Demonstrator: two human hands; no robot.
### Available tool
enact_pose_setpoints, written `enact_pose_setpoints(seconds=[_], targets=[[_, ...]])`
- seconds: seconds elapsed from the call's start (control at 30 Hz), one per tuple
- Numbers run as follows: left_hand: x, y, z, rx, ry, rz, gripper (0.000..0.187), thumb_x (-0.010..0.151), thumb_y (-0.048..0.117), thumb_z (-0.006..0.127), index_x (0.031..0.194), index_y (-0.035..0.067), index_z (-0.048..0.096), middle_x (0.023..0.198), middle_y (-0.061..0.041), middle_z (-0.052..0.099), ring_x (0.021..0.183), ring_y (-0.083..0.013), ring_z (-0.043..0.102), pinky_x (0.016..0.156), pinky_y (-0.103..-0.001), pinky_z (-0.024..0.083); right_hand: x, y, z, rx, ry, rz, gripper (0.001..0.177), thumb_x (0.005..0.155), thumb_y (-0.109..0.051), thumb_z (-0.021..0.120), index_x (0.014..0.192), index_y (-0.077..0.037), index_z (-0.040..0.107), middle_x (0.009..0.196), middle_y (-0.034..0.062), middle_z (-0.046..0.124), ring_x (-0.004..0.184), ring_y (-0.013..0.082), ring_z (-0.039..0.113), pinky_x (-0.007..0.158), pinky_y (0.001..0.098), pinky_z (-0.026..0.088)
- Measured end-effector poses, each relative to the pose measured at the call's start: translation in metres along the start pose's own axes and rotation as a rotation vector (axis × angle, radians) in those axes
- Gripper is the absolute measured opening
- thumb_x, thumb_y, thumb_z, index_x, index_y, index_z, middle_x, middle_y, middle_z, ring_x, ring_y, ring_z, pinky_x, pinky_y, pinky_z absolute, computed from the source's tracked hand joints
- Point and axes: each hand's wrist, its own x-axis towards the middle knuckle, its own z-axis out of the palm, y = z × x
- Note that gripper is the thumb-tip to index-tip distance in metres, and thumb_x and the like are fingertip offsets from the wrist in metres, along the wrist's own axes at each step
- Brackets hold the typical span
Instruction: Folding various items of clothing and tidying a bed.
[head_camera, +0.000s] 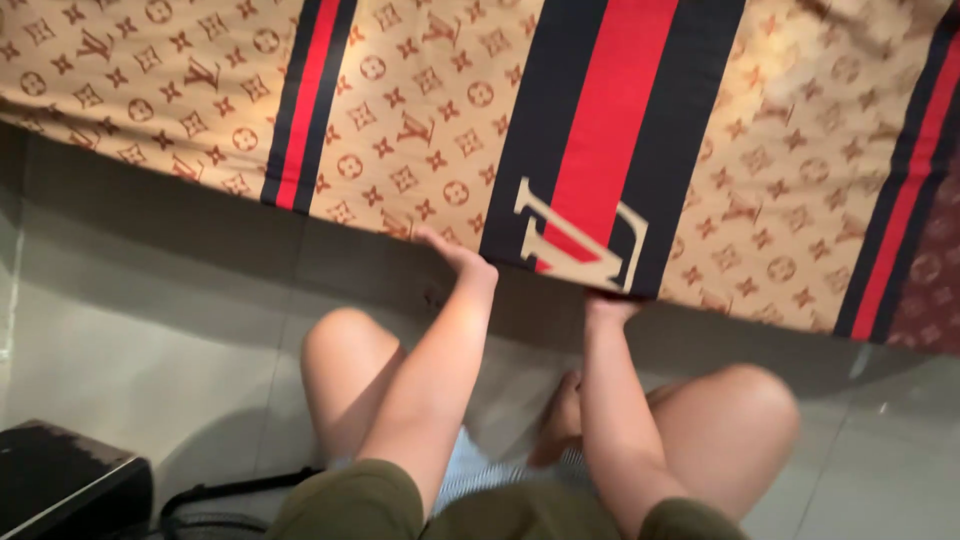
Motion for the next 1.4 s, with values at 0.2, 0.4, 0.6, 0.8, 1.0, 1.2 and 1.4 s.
enact_pose_setpoints(seconds=[0.2, 0.4, 0.6, 0.8, 1.0, 1.2, 1.4], targets=[[-0.035, 0.027, -0.003, 0.383, 0.118, 0.003, 0.092, 0.078, 0.072, 0.069, 0.126, -0.006, 0.065, 0.124, -0.015, 0.069, 0.105, -0.0262, 0.067, 0.089, -0.039, 0.055, -0.044, 0.002, 0.050, 0.071, 0.105, 0.095, 0.089, 0.078, -0.080, 0.052, 0.145, -0.020, 0.057, 0.152, 0.0033, 0.055, 0.141, 0.0320, 0.048, 0.118, 0.0572, 0.036], [0.001, 0.005, -0.097, 0.846, 0.228, 0.158, 0.075, 0.083, 0.061, 0.077, 0.101, -0.012, 0.073, 0.095, -0.017, 0.077, 0.081, -0.0223, 0.068, 0.073, -0.039, 0.055, -0.072, 0.015, 0.049, -0.083, 0.107, -0.021, 0.097, 0.082, -0.083, 0.050, 0.152, -0.016, 0.050, 0.155, 0.0034, 0.053, 0.142, 0.0307, 0.046, 0.119, 0.0552, 0.034], [0.040, -0.020, -0.120, 1.034, 0.334, 0.223, 0.056, 0.091, 0.041, 0.078, 0.102, -0.014, 0.071, 0.092, -0.022, 0.074, 0.078, -0.0281, 0.068, 0.074, -0.043, 0.053, -0.054, 0.032, -0.009, -0.403, 0.400, -0.031, 0.062, 0.095, -0.046, 0.071, 0.138, -0.004, 0.055, 0.131, 0.0100, 0.063, 0.117, 0.0291, 0.063, 0.100, 0.0505, 0.054], [0.059, -0.042, -0.060, 1.195, 0.401, 0.180, 0.042, 0.094, 0.026, 0.070, 0.118, -0.008, 0.071, 0.109, -0.023, 0.074, 0.094, -0.0302, 0.071, 0.077, -0.042, 0.058, 0.021, 0.038, -0.061, -0.440, 0.358, -0.003, 0.052, 0.098, -0.041, 0.060, 0.134, -0.004, 0.058, 0.124, 0.0076, 0.067, 0.110, 0.0250, 0.065, 0.095, 0.0437, 0.057], [0.062, -0.011, 0.035, 1.014, 0.158, 0.143, 0.049, 0.094, 0.035, 0.066, 0.124, -0.004, 0.066, 0.116, -0.020, 0.070, 0.100, -0.0299, 0.067, 0.082, -0.043, 0.055, 0.035, -0.012, 0.050, -0.465, 0.602, -0.283, 0.047, 0.096, -0.031, 0.054, 0.138, -0.008, 0.054, 0.131, 0.0082, 0.062, 0.118, 0.0260, 0.061, 0.100, 0.0418, 0.053], [0.084, 0.045, 0.109, 0.822, 0.033, 0.127, 0.056, 0.094, 0.043, 0.062, 0.130, 0.000, 0.062, 0.122, -0.018, 0.066, 0.107, -0.0295, 0.063, 0.087, -0.044, 0.052, 0.021, -0.035, 0.080, -0.592, 1.183, -0.712, 0.051, 0.094, -0.017, 0.054, 0.144, -0.013, 0.047, 0.142, 0.0095, 0.053, 0.128, 0.0276, 0.054, 0.106, 0.0423, 0.047], [0.111, 0.109, 0.126, 0.583, -0.003, 0.094, 0.063, 0.093, 0.051, 0.058, 0.136, 0.004, 0.057, 0.129, -0.015, 0.061, 0.114, -0.0291, 0.059, 0.091, -0.045, 0.049, -0.018, 0.023, 0.145, -1.263, 0.394, -1.185, 0.054, 0.092, -0.007, 0.060, 0.144, -0.006, 0.045, 0.146, 0.0172, 0.045, 0.140, 0.0333, 0.046, 0.124, 0.0490, 0.037]])
